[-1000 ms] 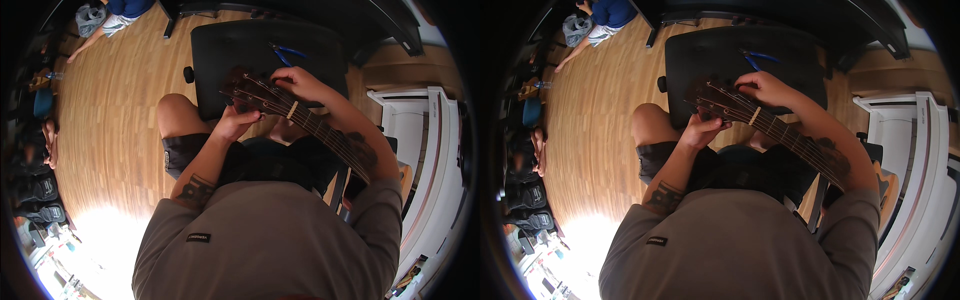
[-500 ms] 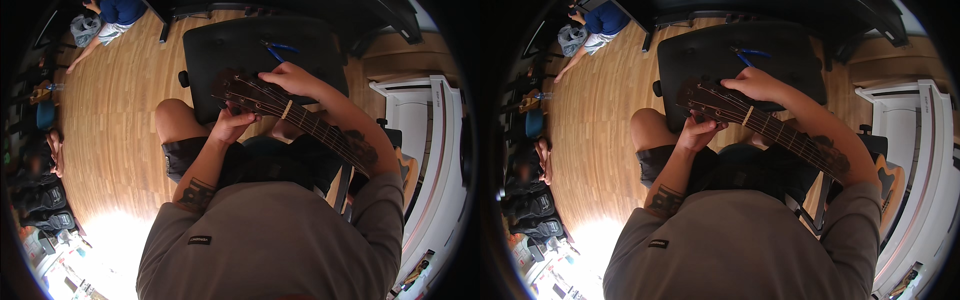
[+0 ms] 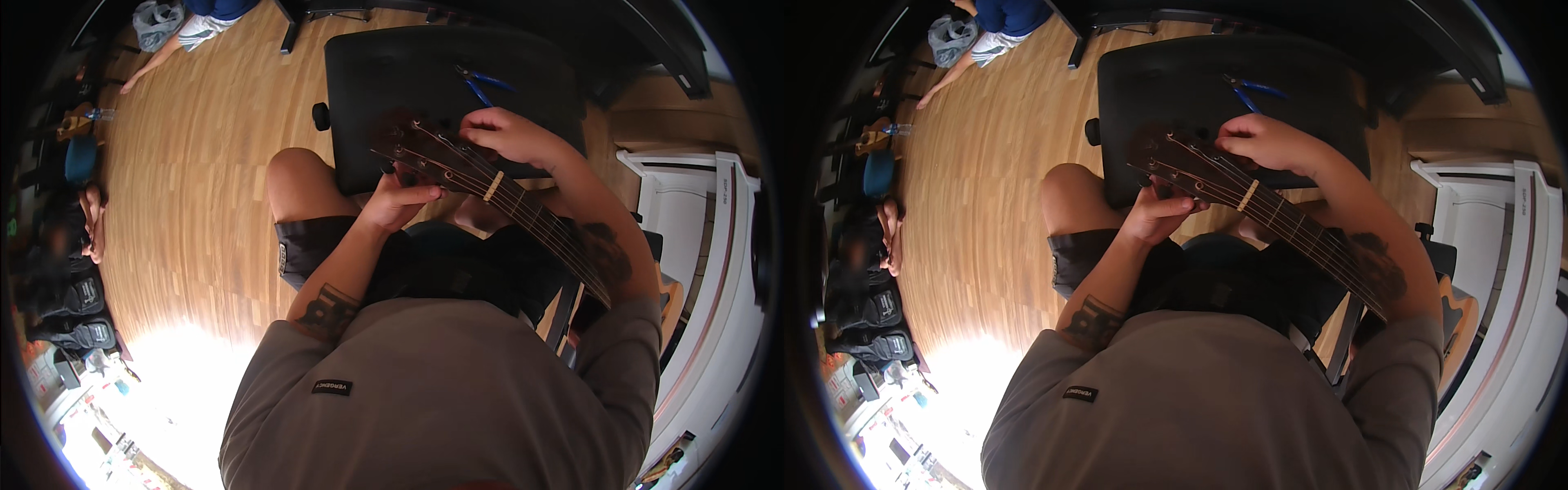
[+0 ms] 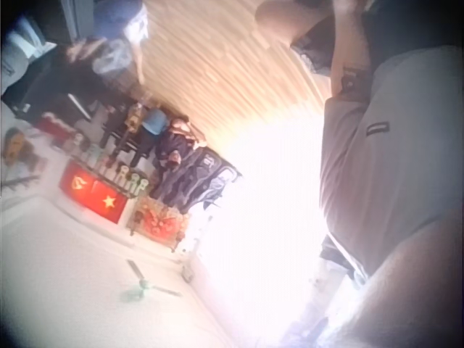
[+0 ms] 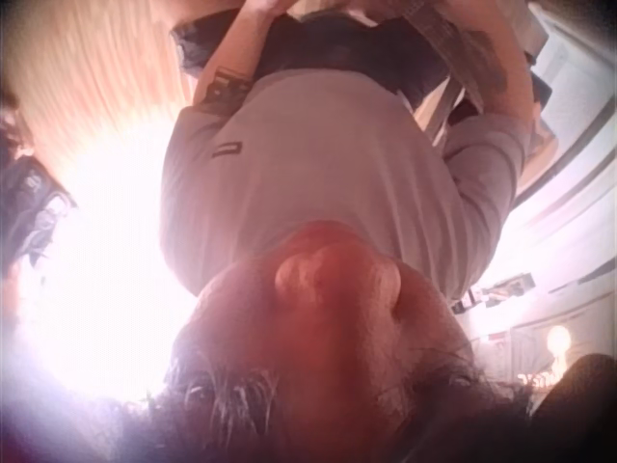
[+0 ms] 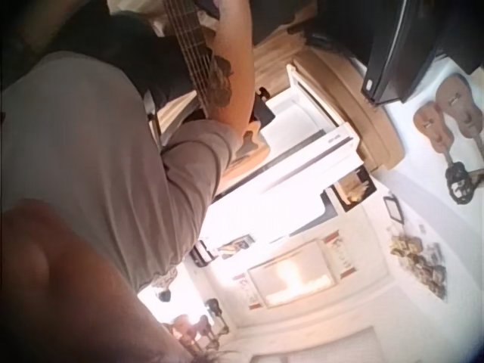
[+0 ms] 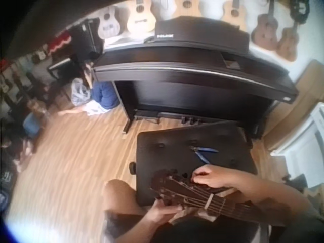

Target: The person sits on a chair with an acoustic guitar resting on their lap. They use a blue string winder tool to turn the tuning pegs on the guitar's headstock, adjusting the tension of the strings. The person repeatedly plucks the strings to check the pitch while making adjustments.

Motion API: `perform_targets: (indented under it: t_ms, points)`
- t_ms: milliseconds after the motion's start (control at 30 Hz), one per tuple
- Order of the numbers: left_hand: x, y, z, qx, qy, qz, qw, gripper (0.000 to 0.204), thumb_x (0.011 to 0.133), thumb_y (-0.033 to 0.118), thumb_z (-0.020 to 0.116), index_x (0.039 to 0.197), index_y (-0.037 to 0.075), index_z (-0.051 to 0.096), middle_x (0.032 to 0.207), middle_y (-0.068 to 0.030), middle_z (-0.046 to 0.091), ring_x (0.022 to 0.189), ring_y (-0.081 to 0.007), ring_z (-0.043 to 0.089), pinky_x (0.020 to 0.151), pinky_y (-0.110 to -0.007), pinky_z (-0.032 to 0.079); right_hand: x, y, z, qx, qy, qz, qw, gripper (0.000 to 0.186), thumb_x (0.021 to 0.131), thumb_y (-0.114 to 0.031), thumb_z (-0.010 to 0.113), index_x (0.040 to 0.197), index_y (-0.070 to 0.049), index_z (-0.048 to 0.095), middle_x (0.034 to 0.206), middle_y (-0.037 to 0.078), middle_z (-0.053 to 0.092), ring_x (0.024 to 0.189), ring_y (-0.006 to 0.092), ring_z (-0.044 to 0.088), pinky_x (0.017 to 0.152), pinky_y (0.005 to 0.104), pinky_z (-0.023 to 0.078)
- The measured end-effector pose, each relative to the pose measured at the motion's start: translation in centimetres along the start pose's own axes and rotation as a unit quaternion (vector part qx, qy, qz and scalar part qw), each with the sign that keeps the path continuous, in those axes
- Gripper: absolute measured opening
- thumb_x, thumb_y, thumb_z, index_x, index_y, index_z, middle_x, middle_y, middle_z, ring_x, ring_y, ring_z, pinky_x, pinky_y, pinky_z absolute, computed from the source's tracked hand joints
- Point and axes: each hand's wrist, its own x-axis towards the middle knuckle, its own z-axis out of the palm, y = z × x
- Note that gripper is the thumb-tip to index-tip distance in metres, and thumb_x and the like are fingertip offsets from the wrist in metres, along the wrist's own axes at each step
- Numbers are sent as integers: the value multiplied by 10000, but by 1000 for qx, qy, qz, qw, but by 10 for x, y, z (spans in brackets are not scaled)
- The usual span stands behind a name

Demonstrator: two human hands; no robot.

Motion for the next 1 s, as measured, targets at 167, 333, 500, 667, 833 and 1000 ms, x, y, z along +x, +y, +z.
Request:
perform_targets:
  t_ms: [167, 333, 500, 667, 833, 1000]
  points:
    - [0, 0, 1, -13, 5, -4, 1000, 456, 874, -18, 741, 1299, 88, 613, 1178, -84, 684, 1073, -223, 631, 924, -396, 517, 4, 10, -7, -148, 60, -240, 957, 181, 911, -65, 732, 1082, -9, 711, 911, 55, 697, 839, 179, 676, 739, 309, 530]
    - [0, 2, 3, -8, 4, 1, 1000, 459, 876, -9, 746, 1302, 95, 611, 1171, -85, 686, 1074, -225, 631, 920, -395, 516, 0, 6, -6, -171, 94, -288, 938, 172, 850, -13, 766, 1017, 5, 730, 902, 62, 695, 822, 194, 686, 727, 304, 533]
    - [0, 2, 1, -7, -12, 5, 1000, 458, 870, -15, 748, 1295, 87, 610, 1164, -87, 687, 1063, -230, 633, 922, -394, 516, -1, 4, -7, -119, 69, -255, 957, 164, 928, -148, 735, 985, 6, 742, 862, 49, 691, 803, 164, 675, 703, 287, 530]
    - [0, 2, 3, -9, 3, -7, 1000, 460, 863, -16, 753, 1289, 85, 611, 1153, -86, 687, 1054, -231, 635, 920, -398, 521, 15, 18, -14, 16, -79, -33, 996, 503, 1010, -477, 619, 1013, 13, 736, 846, 36, 674, 756, 111, 636, 639, 254, 498]
    - [1, 3, 3, -9, -7, 0, 1000, 452, 864, -11, 760, 1281, 86, 616, 1155, -82, 680, 1068, -232, 635, 917, -397, 530, 0, -11, 17, 56, 84, 42, 994, 417, 1001, -399, 610, 1032, -3, 735, 738, 2, 637, 604, 85, 556, 553, 257, 421]
    - [0, 2, 3, -13, 7, -7, 1000, 469, 865, -7, 764, 1297, 85, 602, 1179, -80, 670, 1081, -230, 635, 928, -393, 534, -1, -6, 7, 52, 1, 10, 999, 313, 1009, -291, 620, 1177, -36, 689, 935, 31, 684, 855, 111, 637, 716, 258, 499]
